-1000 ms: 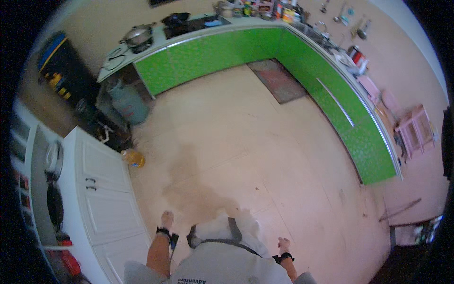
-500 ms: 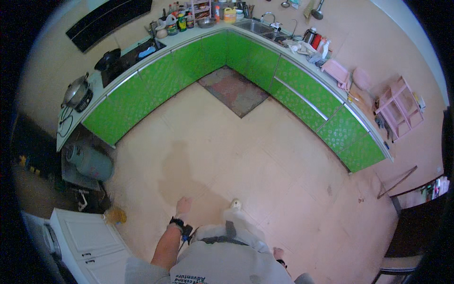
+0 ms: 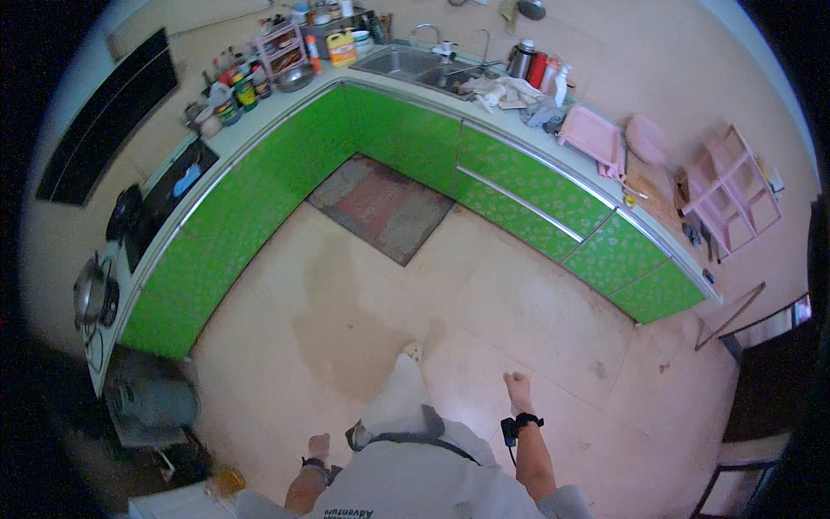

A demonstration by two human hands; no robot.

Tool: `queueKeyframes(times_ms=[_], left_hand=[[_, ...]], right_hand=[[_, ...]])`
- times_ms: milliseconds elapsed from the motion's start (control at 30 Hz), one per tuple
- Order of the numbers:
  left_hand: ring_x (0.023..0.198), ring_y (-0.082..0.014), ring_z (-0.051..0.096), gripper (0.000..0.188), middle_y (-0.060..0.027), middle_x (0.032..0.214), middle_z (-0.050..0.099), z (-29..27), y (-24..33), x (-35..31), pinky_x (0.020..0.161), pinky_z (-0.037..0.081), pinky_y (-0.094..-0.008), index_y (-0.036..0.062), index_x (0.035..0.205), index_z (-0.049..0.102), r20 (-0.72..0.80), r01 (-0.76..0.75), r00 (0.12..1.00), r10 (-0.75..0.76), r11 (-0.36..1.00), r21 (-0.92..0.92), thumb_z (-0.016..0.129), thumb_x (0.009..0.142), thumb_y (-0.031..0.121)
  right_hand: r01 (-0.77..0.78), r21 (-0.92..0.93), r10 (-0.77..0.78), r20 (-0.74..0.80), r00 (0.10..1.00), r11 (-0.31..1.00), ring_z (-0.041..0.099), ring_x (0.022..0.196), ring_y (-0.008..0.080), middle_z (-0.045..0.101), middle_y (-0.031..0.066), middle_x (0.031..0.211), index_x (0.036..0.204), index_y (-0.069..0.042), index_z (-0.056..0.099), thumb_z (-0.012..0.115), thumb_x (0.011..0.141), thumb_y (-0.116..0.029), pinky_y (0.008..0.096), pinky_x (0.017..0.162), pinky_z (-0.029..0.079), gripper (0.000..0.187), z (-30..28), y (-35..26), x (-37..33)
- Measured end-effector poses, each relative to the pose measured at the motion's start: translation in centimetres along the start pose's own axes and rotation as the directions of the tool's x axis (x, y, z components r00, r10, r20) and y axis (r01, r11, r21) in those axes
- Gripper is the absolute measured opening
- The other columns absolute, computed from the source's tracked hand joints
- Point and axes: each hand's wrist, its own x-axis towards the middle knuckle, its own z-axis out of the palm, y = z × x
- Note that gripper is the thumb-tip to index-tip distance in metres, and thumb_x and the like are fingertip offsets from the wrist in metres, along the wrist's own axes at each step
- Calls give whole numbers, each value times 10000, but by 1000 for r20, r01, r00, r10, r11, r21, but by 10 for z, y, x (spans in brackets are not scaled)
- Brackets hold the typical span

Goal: The person assembles a pink plastic kitchen trolley by fitting a shelf onto supporting legs and then wipes a round white container with a cloth before placing it and a yellow pitcher on the top shelf.

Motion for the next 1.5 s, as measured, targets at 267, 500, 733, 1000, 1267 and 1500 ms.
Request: queueKeyframes(times_ms=[267,500,733,1000,1267,1500], left_hand=[[835,-350,576,290,-180,882,632,-160,47,394,722,436,-424,0,860,632,-158,-246,957,244,969,9,452,857,227],[714,-314,600,303,-213,722,595,-412,289,609,642,447,-417,-58,783,593,-115,-46,991,-69,634,-772,492,828,224],[647,-160,495,271,-119,638,530,-390,416,653,608,418,-348,-48,803,563,27,-26,997,69,677,-736,522,815,220],[660,-119,415,280,-42,663,527,-412,471,718,591,383,-312,-66,751,537,16,78,993,-118,548,-833,516,817,206],[684,-172,484,320,-108,691,560,-375,562,855,624,398,-345,-65,756,551,15,4,1000,20,483,-875,519,826,246],[688,-204,514,275,-153,742,571,-531,813,896,671,426,-331,-40,829,561,61,-217,926,374,655,-724,520,817,231]], right_hand=[[-452,162,478,-204,855,877,576,773,213,629,103,822,889,25,622,642,767,-230,347,685,451,283,-13,47,50],[-472,562,633,-124,764,679,444,480,113,516,25,572,658,-51,534,656,758,-234,278,436,342,241,-15,75,88],[-499,333,573,-179,799,800,495,507,136,549,34,572,710,-33,571,593,813,-245,284,476,392,236,-78,117,258],[-122,330,235,-330,914,936,420,543,84,478,-11,600,737,-56,551,566,801,-207,254,481,334,165,-270,-109,507],[84,227,-1,-345,939,970,479,590,76,522,2,638,806,-18,566,554,858,-143,236,544,402,136,-333,-190,598],[-99,158,160,-438,885,982,500,603,85,543,18,649,832,-12,563,545,865,-140,239,567,425,133,-424,-180,610]])
